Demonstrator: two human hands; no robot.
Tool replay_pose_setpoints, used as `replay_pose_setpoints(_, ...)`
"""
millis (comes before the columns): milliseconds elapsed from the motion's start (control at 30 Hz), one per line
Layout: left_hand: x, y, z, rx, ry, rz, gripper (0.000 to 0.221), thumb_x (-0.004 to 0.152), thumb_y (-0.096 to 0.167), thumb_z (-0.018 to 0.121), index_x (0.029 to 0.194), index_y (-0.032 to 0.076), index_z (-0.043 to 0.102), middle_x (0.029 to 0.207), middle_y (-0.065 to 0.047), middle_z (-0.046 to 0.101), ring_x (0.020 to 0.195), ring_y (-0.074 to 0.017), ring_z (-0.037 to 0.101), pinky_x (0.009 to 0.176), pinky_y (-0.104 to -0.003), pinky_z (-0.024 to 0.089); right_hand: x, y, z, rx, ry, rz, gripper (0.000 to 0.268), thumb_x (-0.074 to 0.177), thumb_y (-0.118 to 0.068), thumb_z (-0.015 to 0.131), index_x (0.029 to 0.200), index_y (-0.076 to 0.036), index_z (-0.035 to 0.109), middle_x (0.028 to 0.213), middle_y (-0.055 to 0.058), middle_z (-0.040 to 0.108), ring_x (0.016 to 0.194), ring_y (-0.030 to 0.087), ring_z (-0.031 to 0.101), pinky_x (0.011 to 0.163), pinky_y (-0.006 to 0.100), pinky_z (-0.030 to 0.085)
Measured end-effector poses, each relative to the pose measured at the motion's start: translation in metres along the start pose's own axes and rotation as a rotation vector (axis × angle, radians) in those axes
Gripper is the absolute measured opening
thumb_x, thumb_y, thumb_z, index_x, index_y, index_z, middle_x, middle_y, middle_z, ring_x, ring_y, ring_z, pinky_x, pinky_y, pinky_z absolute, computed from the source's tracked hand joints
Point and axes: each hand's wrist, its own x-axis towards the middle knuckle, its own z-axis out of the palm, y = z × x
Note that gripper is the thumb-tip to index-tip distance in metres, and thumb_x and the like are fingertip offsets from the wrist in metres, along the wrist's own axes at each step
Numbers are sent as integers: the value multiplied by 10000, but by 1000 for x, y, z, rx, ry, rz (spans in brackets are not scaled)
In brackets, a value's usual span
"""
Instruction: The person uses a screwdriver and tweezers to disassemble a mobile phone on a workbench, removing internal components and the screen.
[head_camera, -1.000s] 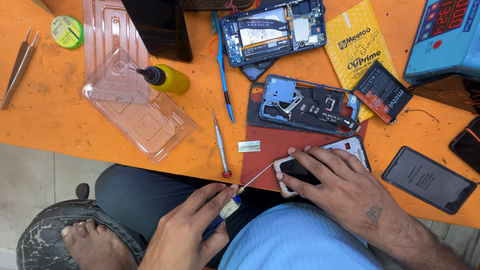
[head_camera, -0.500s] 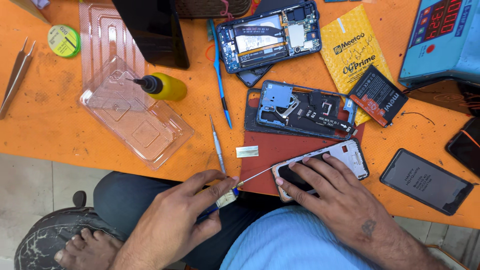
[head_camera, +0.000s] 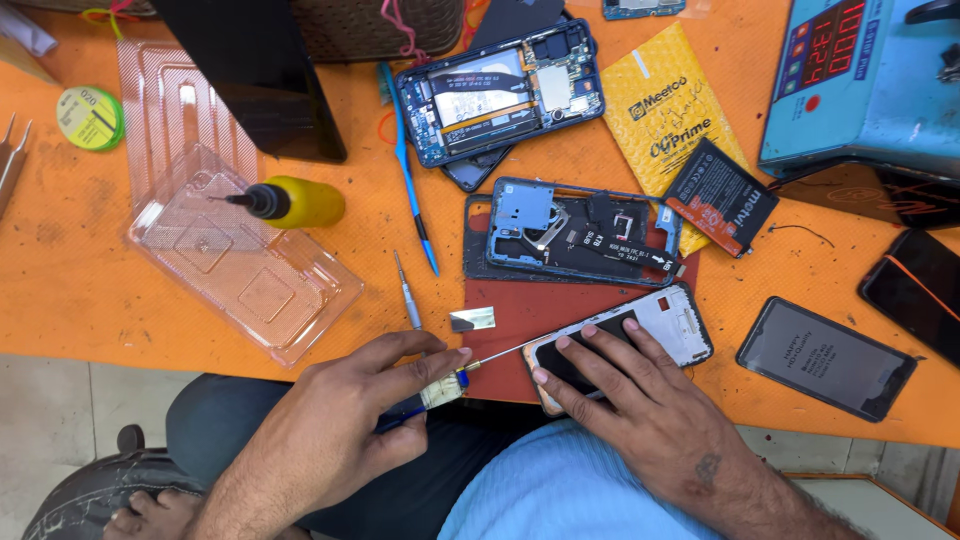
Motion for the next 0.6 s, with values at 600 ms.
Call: replay_pose_setpoints(600,14,9,17,2,30,13,629,722,126,774,1338,179,665,1352,-77,672,1127,-301,704,891,-399,590,-4,2,4,28,11,9,568,918,-239,546,1482,-196,496,1494,105,460,1420,307,393,1198,570,253)
